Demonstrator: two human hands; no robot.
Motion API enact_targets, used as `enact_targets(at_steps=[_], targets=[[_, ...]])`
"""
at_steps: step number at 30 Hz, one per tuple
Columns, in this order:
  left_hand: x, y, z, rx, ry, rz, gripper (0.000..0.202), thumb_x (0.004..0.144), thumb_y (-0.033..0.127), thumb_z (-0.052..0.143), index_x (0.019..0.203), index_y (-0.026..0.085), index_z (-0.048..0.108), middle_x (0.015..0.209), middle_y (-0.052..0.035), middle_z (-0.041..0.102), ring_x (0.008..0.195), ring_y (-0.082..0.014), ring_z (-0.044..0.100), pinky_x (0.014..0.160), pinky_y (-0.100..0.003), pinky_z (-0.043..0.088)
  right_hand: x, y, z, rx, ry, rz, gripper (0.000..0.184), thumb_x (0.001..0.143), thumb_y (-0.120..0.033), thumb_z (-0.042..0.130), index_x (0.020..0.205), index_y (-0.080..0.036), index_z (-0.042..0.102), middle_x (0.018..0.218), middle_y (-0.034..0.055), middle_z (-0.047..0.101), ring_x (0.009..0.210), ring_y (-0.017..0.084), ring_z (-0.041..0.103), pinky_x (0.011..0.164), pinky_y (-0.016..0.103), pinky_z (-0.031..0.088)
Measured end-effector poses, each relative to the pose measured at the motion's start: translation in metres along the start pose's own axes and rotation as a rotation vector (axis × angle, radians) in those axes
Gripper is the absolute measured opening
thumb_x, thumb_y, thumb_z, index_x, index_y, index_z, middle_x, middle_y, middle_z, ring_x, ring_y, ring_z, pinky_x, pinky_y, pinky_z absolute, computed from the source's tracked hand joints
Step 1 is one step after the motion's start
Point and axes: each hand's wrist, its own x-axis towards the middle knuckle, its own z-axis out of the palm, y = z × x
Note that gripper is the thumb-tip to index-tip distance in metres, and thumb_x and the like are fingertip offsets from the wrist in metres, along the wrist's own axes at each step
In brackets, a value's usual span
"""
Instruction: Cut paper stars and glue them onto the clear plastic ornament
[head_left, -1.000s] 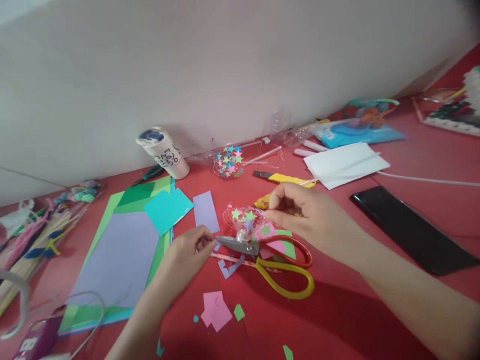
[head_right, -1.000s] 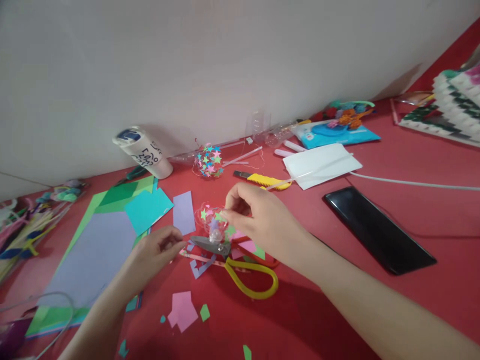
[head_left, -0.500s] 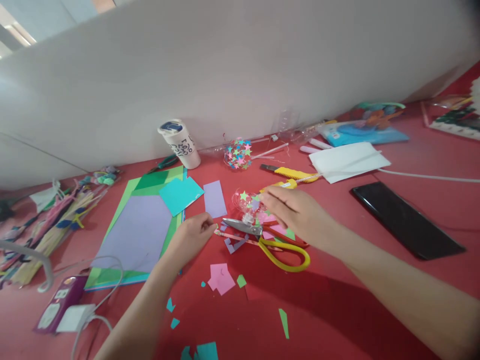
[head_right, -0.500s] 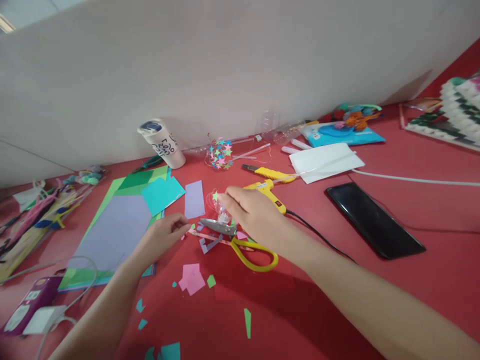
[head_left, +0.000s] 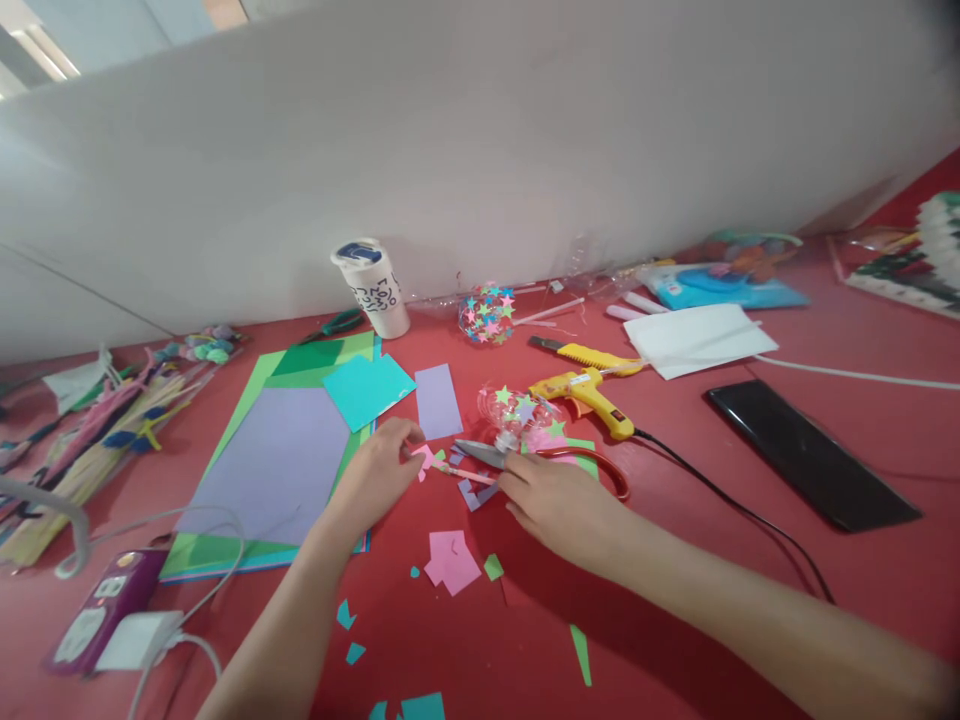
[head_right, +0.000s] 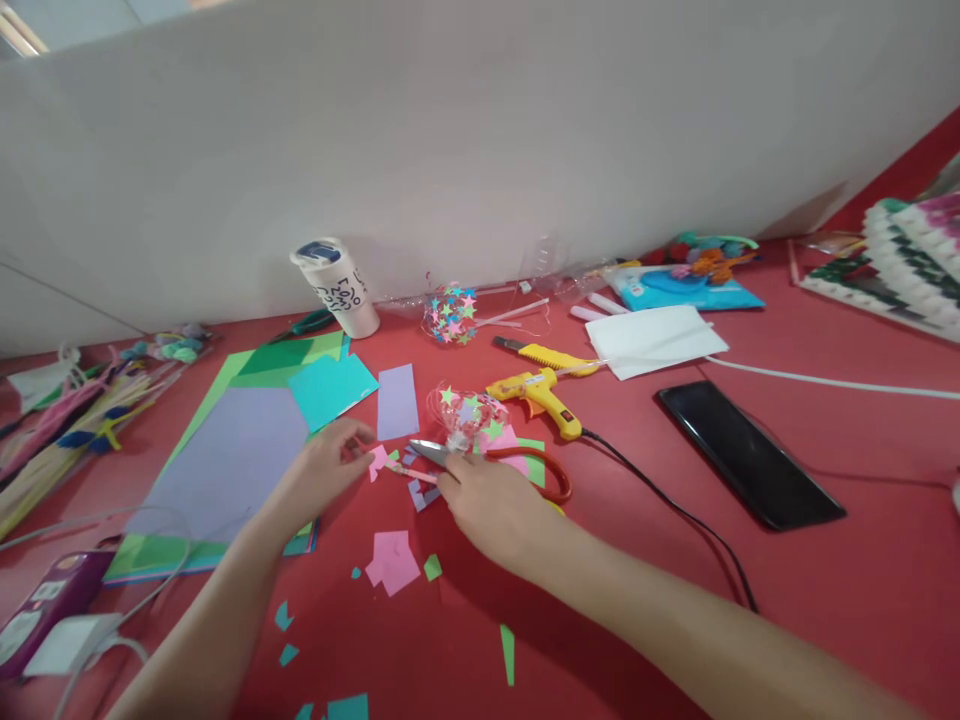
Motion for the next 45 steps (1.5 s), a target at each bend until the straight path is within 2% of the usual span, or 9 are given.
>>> enact_targets(at_steps=[6,11,18,22,30,33,35,41,45], targets=[[0.003,-0.003,0.009,-0.019,-0.009,0.026,0.011,0.077,0.017,0.048,0.086,0.020,0.054,0.090,-0.0037,0.059,0.079,-0.0165,0.057,0.074,-0.029,0.043,0.002,-0.009,0.024,-0.135,0.000,-0.024,0.029,0.083,0.000,0.045,0.105,-0.008,0.063,0.096,0.0153,0.065,0.085,0.029,0.062,0.053,0.032,0.049],[0.015,-0.010,0.003,-0.020,0.003,0.026,0.012,0.078,0.019,0.046,0.087,0.020,0.054,0.091,-0.0041,0.060,0.078,-0.0166,0.056,0.073,-0.030,0.043,0.007,-0.014,0.034,-0.132,0.026,-0.030,0.024,0.085,-0.001,0.045,0.095,-0.010,0.065,0.094,0.0148,0.064,0.082,0.028,0.063,0.056,0.034,0.048],[0.005,-0.015,0.006,-0.004,-0.095,0.034,0.020,0.072,0.021,0.055,0.092,0.018,0.058,0.094,-0.0046,0.057,0.079,-0.0179,0.055,0.075,-0.032,0.043,-0.001,-0.016,0.011,0.056,0.041,0.024,0.012,0.085,-0.011,0.052,0.087,-0.016,0.062,0.093,0.0078,0.063,0.077,0.020,0.063,0.060,0.029,0.048],[0.003,-0.014,0.011,-0.004,-0.110,0.021,0.010,0.073,0.020,0.053,0.083,0.020,0.055,0.089,-0.0036,0.056,0.080,-0.0188,0.055,0.072,-0.031,0.042,-0.005,-0.010,-0.001,0.145,0.045,0.089,0.010,0.085,-0.011,0.053,0.087,-0.018,0.060,0.093,0.0051,0.063,0.081,0.018,0.063,0.067,0.028,0.049],[0.003,-0.019,0.005,0.002,-0.163,0.001,0.009,0.069,0.015,0.050,0.076,0.021,0.052,0.078,-0.0007,0.056,0.068,-0.0159,0.054,0.061,-0.027,0.038,-0.008,-0.012,0.002,0.176,-0.023,0.088,0.012,0.086,-0.013,0.053,0.082,-0.018,0.063,0.085,0.0044,0.064,0.072,0.019,0.062,0.062,0.028,0.046],[0.004,-0.017,0.001,0.015,-0.165,-0.002,0.009,0.069,0.014,0.050,0.076,0.020,0.053,0.078,-0.0006,0.056,0.068,-0.0158,0.052,0.061,-0.028,0.037,-0.008,-0.011,0.002,0.176,-0.051,0.053,0.012,0.086,-0.017,0.055,0.093,-0.020,0.064,0.094,0.0035,0.066,0.080,0.018,0.064,0.067,0.027,0.048],[0.006,-0.013,0.000,0.015,-0.154,-0.003,0.007,0.072,0.018,0.052,0.078,0.020,0.053,0.079,-0.0011,0.056,0.070,-0.0167,0.053,0.063,-0.028,0.037,-0.009,-0.009,-0.002,0.152,-0.057,0.066,0.016,0.085,-0.018,0.057,0.100,-0.021,0.063,0.100,0.0036,0.066,0.086,0.020,0.064,0.070,0.028,0.048],[0.005,0.007,0.004,-0.021,-0.170,0.046,0.007,0.077,0.026,0.054,0.082,0.021,0.054,0.085,-0.0018,0.058,0.074,-0.0169,0.056,0.065,-0.028,0.040,-0.019,0.004,-0.011,-0.010,-0.049,0.266,0.011,0.077,-0.011,0.061,0.088,-0.011,0.064,0.090,0.0150,0.065,0.085,0.033,0.060,0.067,0.041,0.048],[0.001,0.017,0.002,-0.040,-0.173,0.056,0.008,0.079,0.023,0.049,0.080,0.020,0.056,0.085,-0.0018,0.060,0.075,-0.0163,0.056,0.066,-0.027,0.040,-0.026,0.008,-0.007,-0.018,-0.064,0.279,0.019,0.074,-0.016,0.066,0.093,-0.012,0.064,0.093,0.0136,0.065,0.088,0.033,0.059,0.073,0.043,0.046]])
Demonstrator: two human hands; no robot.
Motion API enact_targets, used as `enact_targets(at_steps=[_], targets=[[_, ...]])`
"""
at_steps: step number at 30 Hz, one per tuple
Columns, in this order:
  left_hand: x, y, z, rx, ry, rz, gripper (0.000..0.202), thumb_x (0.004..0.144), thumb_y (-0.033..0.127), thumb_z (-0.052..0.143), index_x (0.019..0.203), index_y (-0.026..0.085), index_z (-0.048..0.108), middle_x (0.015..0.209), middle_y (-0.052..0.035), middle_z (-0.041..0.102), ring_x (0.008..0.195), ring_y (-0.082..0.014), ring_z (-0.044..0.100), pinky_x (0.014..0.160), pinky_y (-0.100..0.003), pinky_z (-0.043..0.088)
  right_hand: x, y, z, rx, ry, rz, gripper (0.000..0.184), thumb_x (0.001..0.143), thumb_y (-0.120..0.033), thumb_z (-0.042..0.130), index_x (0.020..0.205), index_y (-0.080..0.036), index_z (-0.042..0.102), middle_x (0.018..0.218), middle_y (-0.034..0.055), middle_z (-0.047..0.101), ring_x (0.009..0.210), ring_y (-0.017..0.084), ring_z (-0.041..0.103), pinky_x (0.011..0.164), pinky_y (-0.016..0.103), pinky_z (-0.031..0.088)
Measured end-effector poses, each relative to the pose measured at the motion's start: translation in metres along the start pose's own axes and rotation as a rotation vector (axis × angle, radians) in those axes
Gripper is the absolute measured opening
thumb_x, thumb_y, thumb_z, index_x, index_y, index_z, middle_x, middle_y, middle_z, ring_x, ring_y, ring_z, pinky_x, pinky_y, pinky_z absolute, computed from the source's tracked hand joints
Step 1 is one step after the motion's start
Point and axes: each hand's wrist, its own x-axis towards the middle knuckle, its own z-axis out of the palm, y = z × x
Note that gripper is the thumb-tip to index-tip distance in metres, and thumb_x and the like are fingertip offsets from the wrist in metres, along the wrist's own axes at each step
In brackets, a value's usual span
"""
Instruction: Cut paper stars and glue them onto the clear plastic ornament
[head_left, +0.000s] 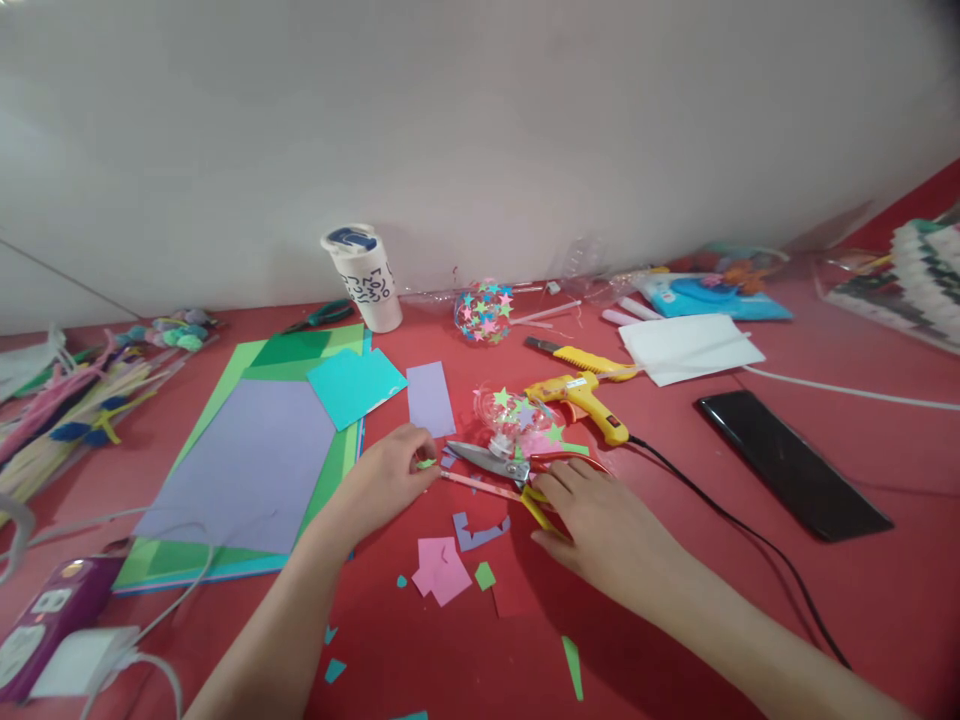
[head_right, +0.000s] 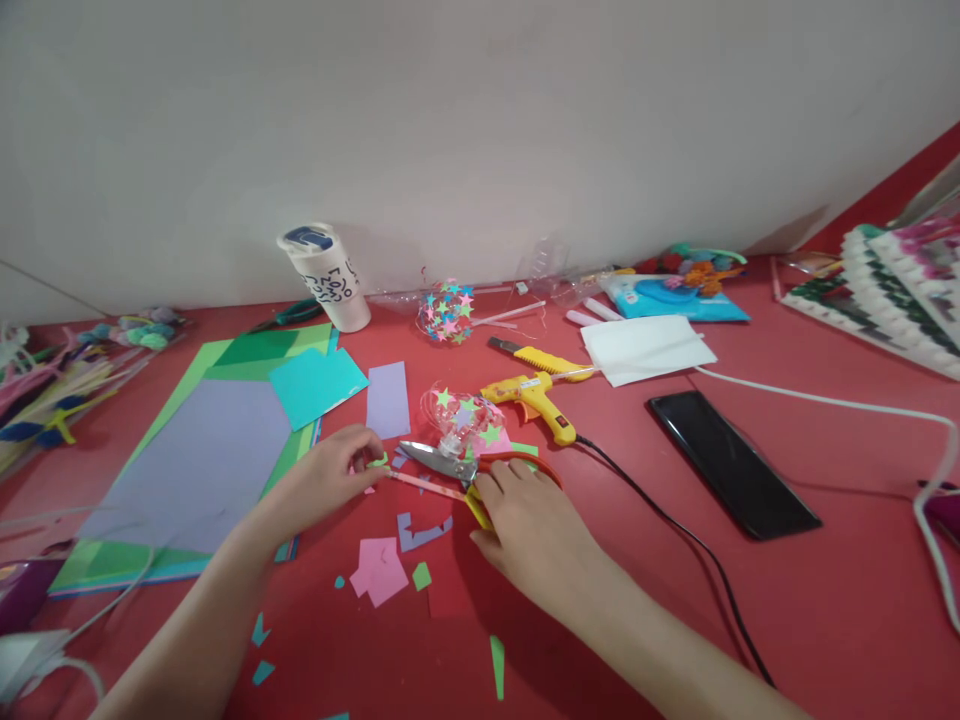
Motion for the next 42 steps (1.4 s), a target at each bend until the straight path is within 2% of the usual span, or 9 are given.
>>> enact_targets(at_steps=[5,7,12,16,25,31,34,37,42], targets=[[-0.010,0.019,0.006,0.115,-0.125,0.072,0.019,0.083,0.022,0.043,0.075,0.021,0.060,0.071,0.0010,0.062,0.066,-0.0145,0.057,0.059,-0.025,0.037,0.002,0.002,0.004,0.031,0.032,0.017,0.015,0.070,-0.010,0.059,0.083,-0.015,0.064,0.083,0.0080,0.065,0.081,0.026,0.058,0.070,0.034,0.042],[-0.013,0.028,0.015,0.267,-0.162,0.090,0.020,0.085,0.023,0.043,0.078,0.021,0.062,0.078,0.0002,0.067,0.071,-0.0152,0.061,0.061,-0.025,0.040,0.005,0.003,0.002,0.049,0.054,0.038,0.013,0.068,-0.010,0.057,0.078,-0.017,0.062,0.079,0.0057,0.064,0.077,0.023,0.057,0.066,0.030,0.039],[-0.016,0.042,0.037,0.408,-0.108,0.046,0.027,0.089,0.022,0.036,0.081,0.017,0.061,0.080,-0.0084,0.069,0.074,-0.0223,0.064,0.061,-0.030,0.041,0.009,0.005,-0.006,0.074,0.066,0.066,0.013,0.069,-0.014,0.056,0.080,-0.017,0.062,0.082,0.0059,0.065,0.078,0.022,0.057,0.063,0.029,0.036],[-0.016,0.040,0.037,0.443,-0.093,0.058,0.023,0.090,0.022,0.037,0.095,0.019,0.059,0.085,-0.0067,0.070,0.076,-0.0230,0.065,0.060,-0.030,0.041,0.011,0.004,-0.006,0.076,0.054,0.043,0.008,0.069,-0.015,0.056,0.075,-0.017,0.059,0.079,0.0049,0.063,0.074,0.021,0.056,0.061,0.029,0.033],[-0.013,0.020,0.044,0.464,-0.146,0.108,0.021,0.091,0.020,0.037,0.088,0.018,0.058,0.079,-0.0062,0.069,0.072,-0.0211,0.065,0.059,-0.028,0.040,0.008,0.005,0.003,0.097,0.049,0.010,0.007,0.070,-0.013,0.056,0.073,-0.019,0.053,0.079,0.0031,0.059,0.076,0.020,0.052,0.063,0.028,0.033],[-0.016,0.019,0.034,0.417,-0.149,0.152,0.014,0.089,0.023,0.047,0.081,0.021,0.058,0.077,0.0008,0.068,0.072,-0.0155,0.064,0.060,-0.024,0.042,0.007,0.005,0.006,0.100,0.043,0.001,0.006,0.071,-0.015,0.059,0.074,-0.018,0.055,0.081,0.0046,0.060,0.078,0.022,0.053,0.065,0.030,0.035],[-0.010,0.022,0.035,0.462,-0.069,0.152,0.017,0.090,0.026,0.044,0.088,0.019,0.059,0.089,-0.0030,0.065,0.081,-0.0157,0.062,0.070,-0.026,0.046,0.007,0.004,0.007,0.103,0.044,0.001,0.007,0.072,-0.014,0.059,0.079,-0.017,0.058,0.084,0.0058,0.062,0.080,0.023,0.054,0.068,0.031,0.036],[-0.003,0.028,0.043,0.541,-0.038,0.173,0.020,0.090,0.027,0.044,0.091,0.015,0.061,0.094,-0.0092,0.063,0.089,-0.0212,0.060,0.078,-0.033,0.048,0.008,0.003,0.006,0.102,0.041,0.004,0.008,0.073,-0.012,0.058,0.080,-0.016,0.060,0.084,0.0065,0.063,0.080,0.023,0.056,0.069,0.031,0.038],[-0.001,0.034,0.059,0.645,-0.091,0.229,0.024,0.087,0.011,0.040,0.082,0.013,0.064,0.087,-0.0124,0.062,0.085,-0.0238,0.060,0.069,-0.034,0.048,0.009,0.001,0.005,0.090,0.043,-0.003,0.008,0.073,-0.011,0.059,0.079,-0.015,0.062,0.083,0.0077,0.064,0.078,0.024,0.057,0.067,0.032,0.039]])
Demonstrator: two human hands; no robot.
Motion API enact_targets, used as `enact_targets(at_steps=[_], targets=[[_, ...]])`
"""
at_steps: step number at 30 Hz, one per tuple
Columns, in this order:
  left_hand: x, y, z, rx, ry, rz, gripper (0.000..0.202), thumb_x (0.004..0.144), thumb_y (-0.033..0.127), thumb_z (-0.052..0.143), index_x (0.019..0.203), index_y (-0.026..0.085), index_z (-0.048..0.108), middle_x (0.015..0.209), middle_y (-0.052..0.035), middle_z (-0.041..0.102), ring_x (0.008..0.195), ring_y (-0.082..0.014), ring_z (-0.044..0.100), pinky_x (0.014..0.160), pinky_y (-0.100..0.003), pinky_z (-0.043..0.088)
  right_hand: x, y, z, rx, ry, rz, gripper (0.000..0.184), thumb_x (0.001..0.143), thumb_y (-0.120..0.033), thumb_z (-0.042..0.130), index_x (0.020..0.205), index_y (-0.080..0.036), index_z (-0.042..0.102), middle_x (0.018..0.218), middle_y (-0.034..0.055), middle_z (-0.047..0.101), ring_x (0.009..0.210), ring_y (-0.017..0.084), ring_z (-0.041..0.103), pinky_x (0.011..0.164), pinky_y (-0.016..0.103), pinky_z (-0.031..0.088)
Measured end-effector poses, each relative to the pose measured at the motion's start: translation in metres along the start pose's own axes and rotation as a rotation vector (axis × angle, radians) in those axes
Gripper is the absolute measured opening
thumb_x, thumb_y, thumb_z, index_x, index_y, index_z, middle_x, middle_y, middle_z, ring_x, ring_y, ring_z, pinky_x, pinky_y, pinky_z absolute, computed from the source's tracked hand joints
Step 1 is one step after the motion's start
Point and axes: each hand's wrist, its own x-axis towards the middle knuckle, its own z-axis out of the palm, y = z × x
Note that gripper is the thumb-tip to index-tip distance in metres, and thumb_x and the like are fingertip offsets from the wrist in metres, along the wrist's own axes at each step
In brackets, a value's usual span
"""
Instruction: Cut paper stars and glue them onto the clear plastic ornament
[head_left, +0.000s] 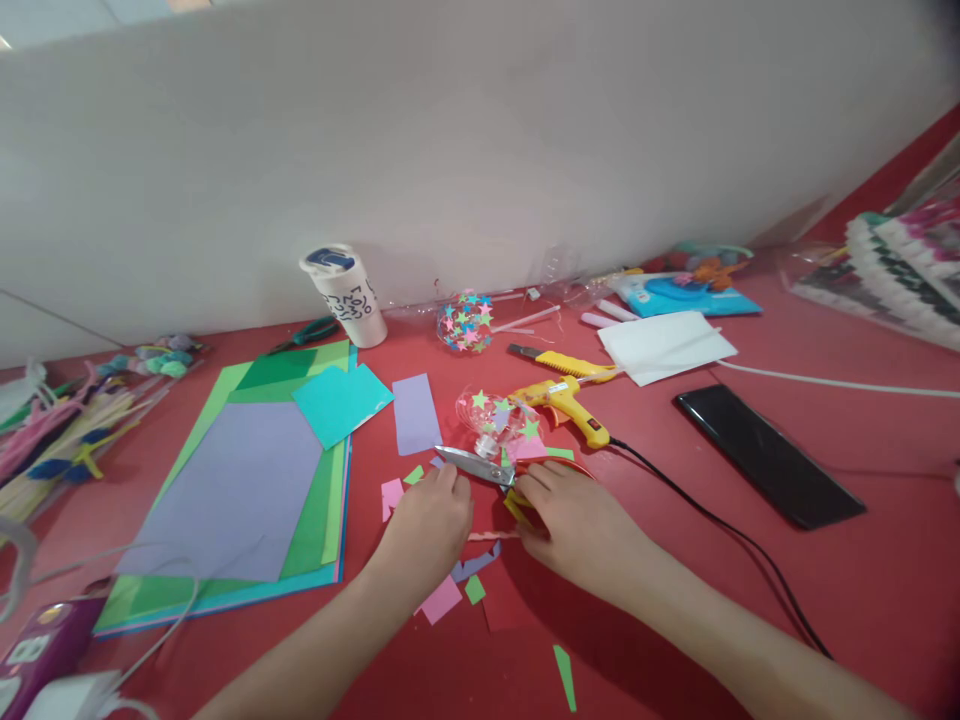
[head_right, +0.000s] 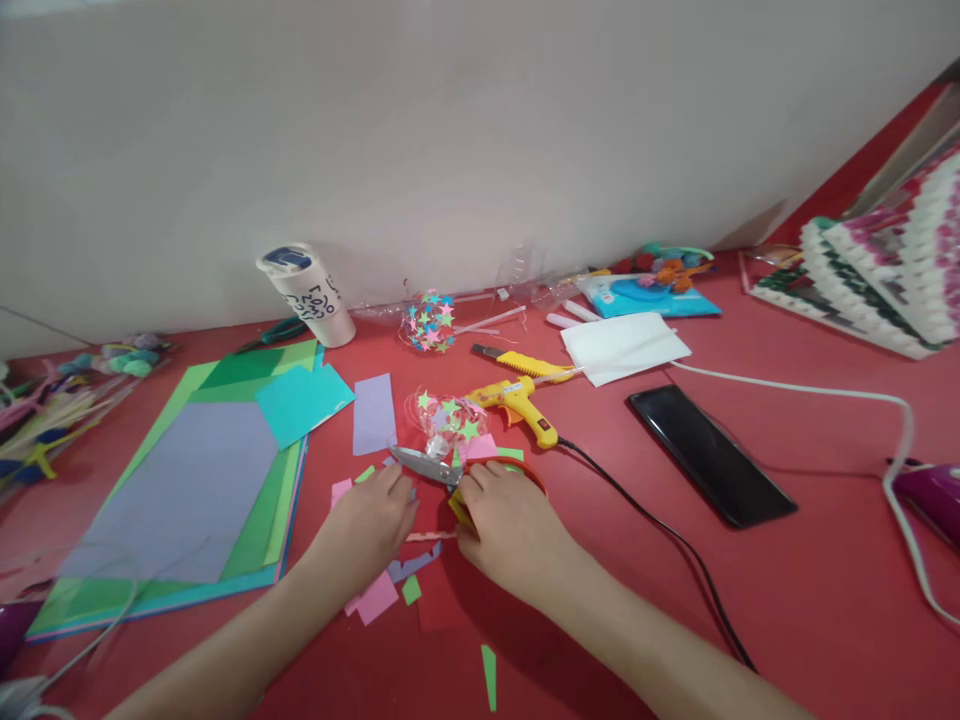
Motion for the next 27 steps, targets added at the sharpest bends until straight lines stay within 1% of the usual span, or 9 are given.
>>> enact_targets(at_steps=[6,10,12,14,15,17,20,23,27], targets=[[0.000,0.002,-0.002,0.009,-0.012,-0.016,0.027,0.075,-0.001,0.042,0.087,0.010,0.064,0.085,-0.0144,0.062,0.077,-0.0245,0.061,0.059,-0.032,0.047,0.000,-0.002,0.000,0.022,0.023,0.008,0.011,0.083,-0.012,0.053,0.081,-0.013,0.063,0.083,0.0111,0.064,0.079,0.027,0.058,0.067,0.035,0.040],[-0.008,-0.003,-0.016,-0.082,0.021,-0.047,0.024,0.081,0.004,0.040,0.074,0.016,0.061,0.079,-0.0082,0.063,0.076,-0.0191,0.060,0.061,-0.027,0.045,-0.003,-0.005,-0.008,0.132,0.048,0.032,0.014,0.086,-0.011,0.048,0.083,-0.013,0.062,0.087,0.0129,0.063,0.083,0.028,0.057,0.071,0.037,0.042],[-0.013,-0.003,-0.020,-0.267,0.077,-0.111,0.023,0.085,0.012,0.040,0.074,0.018,0.058,0.074,-0.0028,0.061,0.069,-0.0143,0.058,0.060,-0.023,0.044,-0.005,-0.008,-0.011,0.243,0.043,0.027,0.011,0.085,-0.013,0.051,0.088,-0.014,0.062,0.090,0.0100,0.064,0.085,0.024,0.058,0.073,0.034,0.044],[-0.019,0.001,-0.020,-0.608,0.138,-0.192,0.019,0.084,0.017,0.043,0.072,0.020,0.057,0.069,0.0005,0.059,0.062,-0.0117,0.055,0.056,-0.021,0.043,-0.007,-0.011,-0.010,0.373,0.011,0.017,0.011,0.085,-0.017,0.056,0.094,-0.018,0.062,0.091,0.0050,0.066,0.081,0.019,0.060,0.068,0.026,0.047],[-0.021,0.004,-0.019,-0.773,0.163,-0.223,0.017,0.082,0.017,0.045,0.069,0.019,0.056,0.067,0.0011,0.058,0.061,-0.0113,0.054,0.054,-0.021,0.041,-0.007,-0.013,-0.009,0.432,-0.009,0.019,0.010,0.084,-0.018,0.057,0.093,-0.019,0.062,0.088,0.0025,0.067,0.075,0.016,0.061,0.063,0.023,0.047],[-0.023,0.010,-0.017,-0.963,0.190,-0.250,0.016,0.078,0.016,0.047,0.066,0.019,0.056,0.066,0.0012,0.056,0.059,-0.0110,0.052,0.053,-0.021,0.040,-0.007,-0.015,-0.006,0.517,-0.039,0.043,0.006,0.085,-0.019,0.056,0.084,-0.020,0.062,0.076,-0.0010,0.066,0.064,0.013,0.060,0.053,0.019,0.044],[-0.020,0.013,-0.019,-1.056,0.218,-0.253,0.015,0.077,0.017,0.048,0.066,0.019,0.057,0.065,0.0011,0.056,0.060,-0.0112,0.052,0.053,-0.021,0.040,-0.004,-0.017,-0.003,0.575,-0.027,0.094,0.016,0.085,-0.015,0.051,0.072,-0.019,0.058,0.065,-0.0024,0.062,0.059,0.012,0.057,0.049,0.019,0.040],[-0.014,0.011,-0.028,-1.085,0.204,-0.229,0.011,0.077,0.018,0.050,0.073,0.019,0.060,0.070,0.0007,0.061,0.065,-0.0122,0.055,0.058,-0.022,0.042,-0.001,-0.016,-0.008,0.586,0.011,0.105,0.017,0.086,-0.015,0.048,0.072,-0.020,0.056,0.066,-0.0027,0.061,0.061,0.013,0.056,0.051,0.020,0.039],[-0.008,0.006,-0.041,-1.062,0.215,-0.146,0.011,0.078,0.015,0.049,0.072,0.019,0.059,0.072,0.0016,0.061,0.068,-0.0114,0.055,0.058,-0.022,0.041,0.004,-0.017,-0.020,0.539,0.038,0.082,0.019,0.088,-0.016,0.045,0.073,-0.021,0.056,0.069,-0.0026,0.061,0.063,0.013,0.056,0.055,0.021,0.039]])
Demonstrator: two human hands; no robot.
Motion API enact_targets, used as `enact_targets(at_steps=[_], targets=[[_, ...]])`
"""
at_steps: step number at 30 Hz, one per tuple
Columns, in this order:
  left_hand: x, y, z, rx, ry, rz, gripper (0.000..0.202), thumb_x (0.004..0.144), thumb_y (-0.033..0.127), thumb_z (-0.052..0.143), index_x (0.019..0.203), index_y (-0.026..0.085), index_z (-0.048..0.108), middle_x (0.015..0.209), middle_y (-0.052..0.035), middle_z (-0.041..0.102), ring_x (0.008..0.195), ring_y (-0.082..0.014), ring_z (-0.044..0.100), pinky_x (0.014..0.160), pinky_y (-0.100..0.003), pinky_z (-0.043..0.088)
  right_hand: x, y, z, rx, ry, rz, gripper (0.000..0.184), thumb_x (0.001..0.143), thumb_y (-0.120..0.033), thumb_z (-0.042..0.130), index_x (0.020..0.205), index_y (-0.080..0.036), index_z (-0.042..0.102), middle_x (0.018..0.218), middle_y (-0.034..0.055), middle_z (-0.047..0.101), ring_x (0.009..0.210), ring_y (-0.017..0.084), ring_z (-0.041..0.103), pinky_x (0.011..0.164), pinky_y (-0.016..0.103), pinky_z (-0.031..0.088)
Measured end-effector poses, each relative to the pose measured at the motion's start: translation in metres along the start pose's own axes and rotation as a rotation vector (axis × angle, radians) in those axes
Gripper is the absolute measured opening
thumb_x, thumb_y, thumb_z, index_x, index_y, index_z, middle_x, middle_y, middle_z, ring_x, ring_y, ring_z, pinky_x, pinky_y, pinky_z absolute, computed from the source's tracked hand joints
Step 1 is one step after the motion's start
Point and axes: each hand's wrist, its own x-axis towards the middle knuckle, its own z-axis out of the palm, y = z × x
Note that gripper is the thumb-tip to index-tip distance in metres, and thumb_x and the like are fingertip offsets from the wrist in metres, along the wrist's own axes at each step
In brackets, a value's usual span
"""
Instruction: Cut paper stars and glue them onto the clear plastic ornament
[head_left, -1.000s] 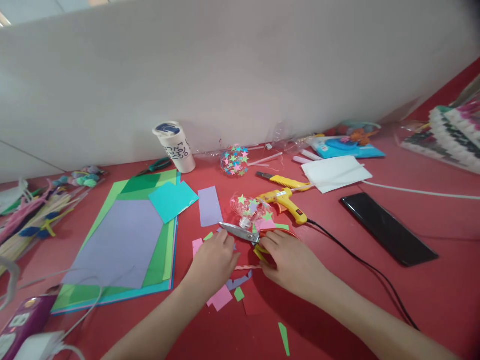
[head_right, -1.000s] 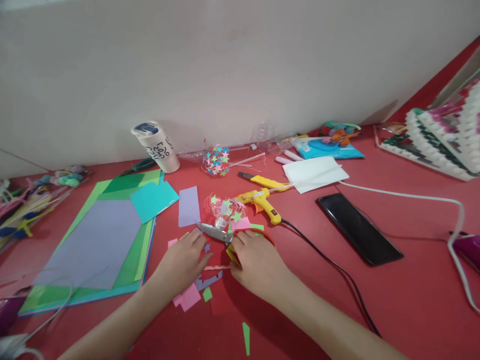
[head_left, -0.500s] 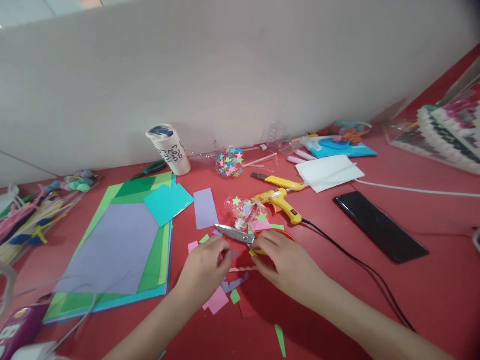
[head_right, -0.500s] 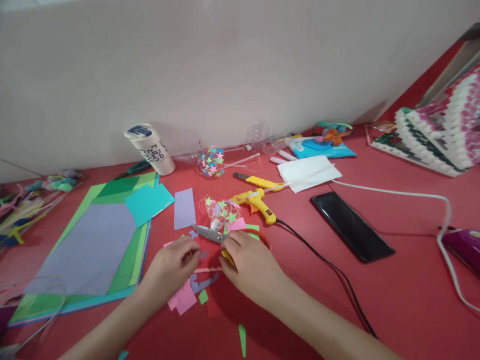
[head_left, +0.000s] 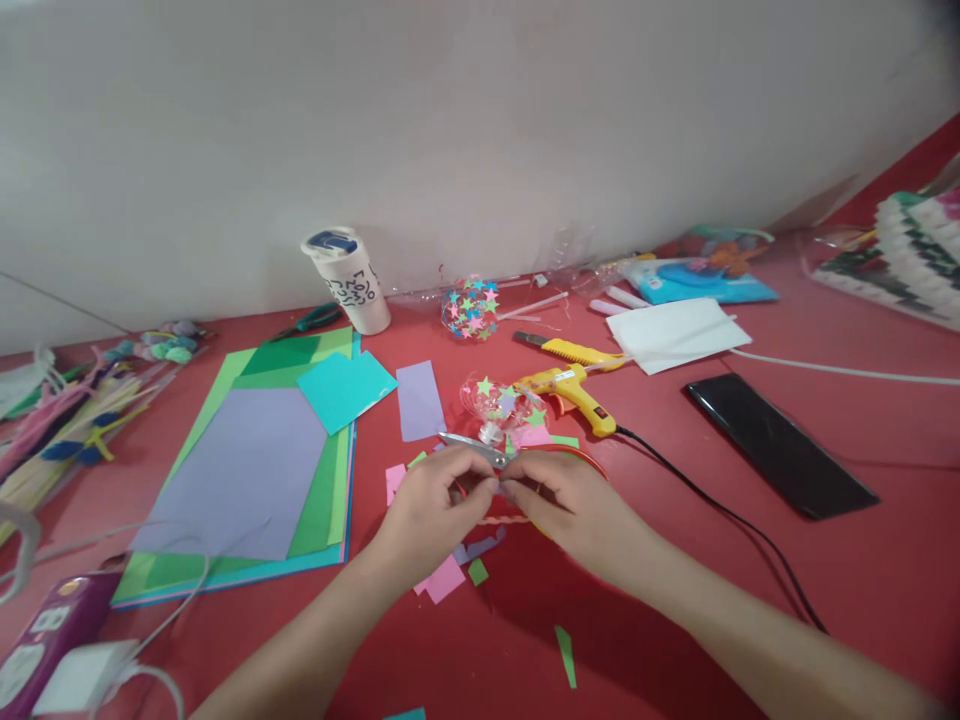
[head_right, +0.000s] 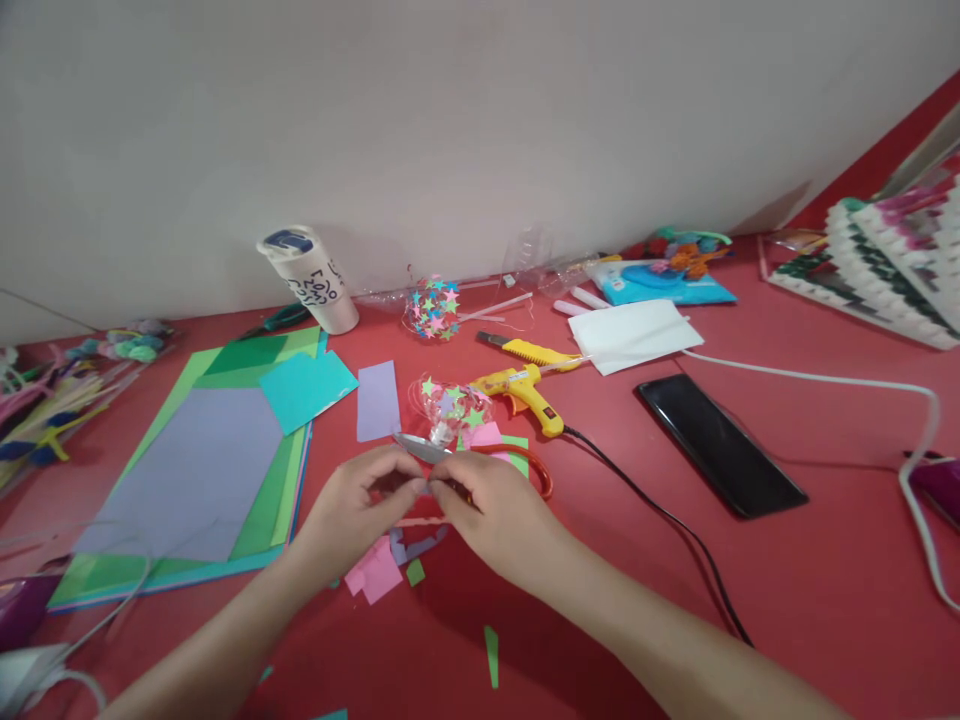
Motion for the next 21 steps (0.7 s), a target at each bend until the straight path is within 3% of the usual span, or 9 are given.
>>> enact_targets(at_steps=[5,11,16,21], targets=[[0.005,-0.002,-0.017,0.076,0.119,0.017,0.010,0.078,0.017,0.050,0.070,0.019,0.055,0.066,0.0028,0.058,0.062,-0.0101,0.054,0.056,-0.022,0.040,0.005,-0.002,-0.009,-0.167,0.020,-0.006,0.021,0.090,-0.018,0.043,0.076,-0.020,0.058,0.070,-0.0002,0.062,0.063,0.014,0.057,0.055,0.023,0.038],[0.009,-0.009,-0.051,-0.313,0.338,-0.172,0.009,0.073,0.024,0.059,0.069,0.018,0.054,0.053,0.0025,0.063,0.047,-0.0121,0.061,0.048,-0.022,0.048,0.000,0.021,-0.017,-0.446,-0.050,0.003,0.010,0.079,-0.012,0.055,0.083,-0.015,0.064,0.085,0.0110,0.066,0.076,0.023,0.060,0.064,0.030,0.042],[0.016,-0.004,-0.061,-0.399,0.415,-0.199,0.012,0.068,0.024,0.065,0.066,0.016,0.056,0.055,0.0005,0.067,0.048,-0.0126,0.064,0.048,-0.022,0.051,-0.011,0.045,-0.009,-0.483,-0.117,-0.074,0.035,0.071,-0.001,0.056,0.102,-0.015,0.062,0.106,0.0122,0.061,0.097,0.027,0.058,0.080,0.037,0.047],[0.025,0.005,-0.063,-0.422,0.533,-0.157,0.009,0.063,0.018,0.063,0.060,0.016,0.055,0.060,0.0009,0.068,0.049,-0.0108,0.063,0.049,-0.021,0.052,-0.013,0.057,-0.003,-0.450,-0.123,-0.162,0.044,0.069,0.011,0.045,0.102,-0.013,0.061,0.107,0.0128,0.060,0.098,0.026,0.056,0.084,0.040,0.047]])
